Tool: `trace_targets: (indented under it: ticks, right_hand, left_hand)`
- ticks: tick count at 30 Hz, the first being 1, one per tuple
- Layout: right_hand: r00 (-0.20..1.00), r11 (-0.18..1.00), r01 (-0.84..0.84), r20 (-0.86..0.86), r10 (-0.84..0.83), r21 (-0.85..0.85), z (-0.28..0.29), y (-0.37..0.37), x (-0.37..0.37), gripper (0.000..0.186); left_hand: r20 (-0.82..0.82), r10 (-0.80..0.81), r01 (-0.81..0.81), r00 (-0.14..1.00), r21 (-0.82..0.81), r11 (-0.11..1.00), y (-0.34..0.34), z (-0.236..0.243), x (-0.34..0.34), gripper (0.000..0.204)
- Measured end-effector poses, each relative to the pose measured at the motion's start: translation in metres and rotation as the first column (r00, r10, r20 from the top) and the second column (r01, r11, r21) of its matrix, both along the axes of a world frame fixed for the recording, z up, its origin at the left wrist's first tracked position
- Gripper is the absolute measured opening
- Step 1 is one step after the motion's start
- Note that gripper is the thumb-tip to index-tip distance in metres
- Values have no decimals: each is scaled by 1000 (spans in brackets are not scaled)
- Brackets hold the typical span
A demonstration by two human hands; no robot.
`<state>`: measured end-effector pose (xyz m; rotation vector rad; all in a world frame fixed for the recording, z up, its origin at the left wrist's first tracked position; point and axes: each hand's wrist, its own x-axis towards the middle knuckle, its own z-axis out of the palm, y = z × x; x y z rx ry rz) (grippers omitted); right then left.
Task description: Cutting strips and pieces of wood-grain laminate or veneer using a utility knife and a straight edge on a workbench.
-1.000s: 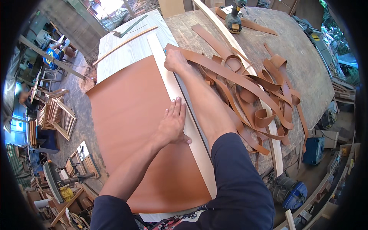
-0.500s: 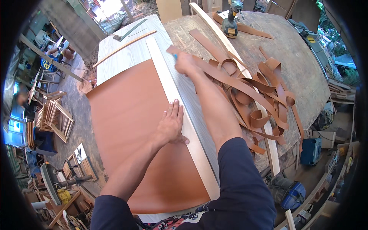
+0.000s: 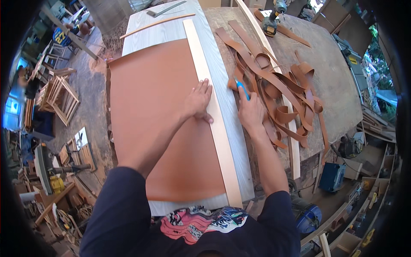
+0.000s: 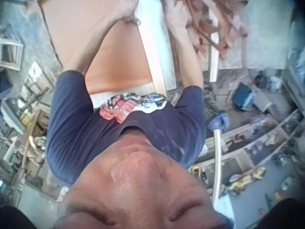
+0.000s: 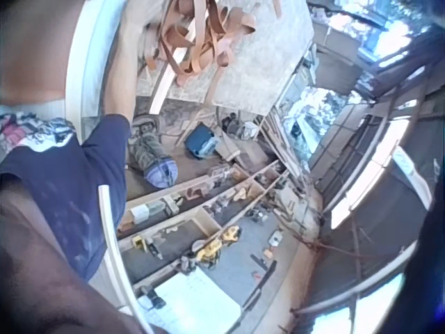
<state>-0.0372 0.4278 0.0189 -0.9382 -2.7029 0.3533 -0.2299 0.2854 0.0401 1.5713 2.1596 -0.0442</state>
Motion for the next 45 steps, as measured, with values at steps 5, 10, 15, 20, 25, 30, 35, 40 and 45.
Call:
trace_targets:
  ticks: [5, 10, 15, 20, 25, 30, 35, 40, 45]
  right_hand:
    - [999, 936, 19, 25, -30, 352, -8, -28, 52, 54]
    - [994, 995, -66, -86, 72, 69, 26, -146, 104, 66]
    - [995, 998, -57, -83, 54, -30, -12, -201, 141, 69]
    - [984, 997, -13, -178, 26, 76, -17, -170, 132, 64]
    - [993, 998, 31, -115, -25, 52, -31, -103, 123, 54]
    - [992, 985, 100, -90, -88, 144, -39, -74, 118, 51]
    - [963, 951, 269, -76, -260, 153, -36, -66, 117, 46]
    - [909, 875, 397, 11, -416, 278, -27, -50, 122, 44]
    - [971, 963, 228, -107, -214, 146, 2, -120, 152, 49]
  left_hand:
    - [16, 225, -223, 974, 209, 952, -53, -11, 35, 116]
    - [174, 162, -234, 971, 574, 785, -214, 15, 96, 72]
    - [-100, 683, -539, 723, 537, 649, -395, 8, 146, 60]
    - [316, 860, -844, 400, 493, 212, -467, -23, 171, 66]
    - [225, 908, -894, 353, 366, 257, -466, -3, 156, 62]
    - [223, 920, -934, 321, 233, 270, -462, 6, 145, 60]
    - [284, 913, -938, 293, 272, 217, -457, -3, 143, 72]
    - [531, 800, -960, 278, 125, 251, -446, -5, 129, 93]
    - [787, 606, -947, 116, -96, 307, -410, -2, 102, 101]
